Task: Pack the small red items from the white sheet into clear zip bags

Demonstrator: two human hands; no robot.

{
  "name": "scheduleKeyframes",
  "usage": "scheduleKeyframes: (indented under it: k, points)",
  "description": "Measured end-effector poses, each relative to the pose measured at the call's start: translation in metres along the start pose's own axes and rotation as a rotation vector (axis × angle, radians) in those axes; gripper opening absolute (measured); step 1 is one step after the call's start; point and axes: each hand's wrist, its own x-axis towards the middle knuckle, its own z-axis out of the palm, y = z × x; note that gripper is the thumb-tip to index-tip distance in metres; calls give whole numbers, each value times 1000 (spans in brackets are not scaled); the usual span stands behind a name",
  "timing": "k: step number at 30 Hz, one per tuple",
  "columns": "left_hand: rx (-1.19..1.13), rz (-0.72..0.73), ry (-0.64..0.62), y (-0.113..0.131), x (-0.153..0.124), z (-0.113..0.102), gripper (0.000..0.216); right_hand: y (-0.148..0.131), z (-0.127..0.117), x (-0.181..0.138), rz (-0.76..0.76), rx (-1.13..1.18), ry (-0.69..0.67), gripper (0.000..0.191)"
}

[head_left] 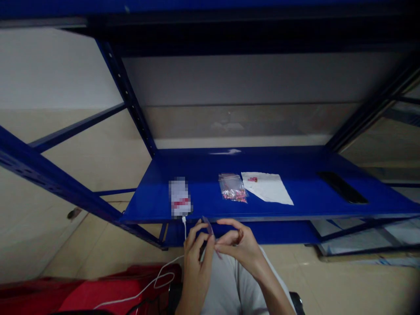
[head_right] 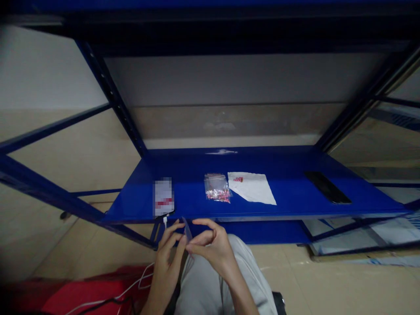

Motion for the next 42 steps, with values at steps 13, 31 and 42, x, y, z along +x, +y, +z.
scheduleKeyframes:
  k: [13,31,42]
  points:
    - [364,253,109,4,5,13,15,-13,0,-11,-275,-458,229,26]
    - [371,201,136,40,-33,-13,16,-26,16,-57,-310,-298,162,28]
    - [308,289,18,50,-49,-3,29,-28,15,-86,-487,-495,298,31]
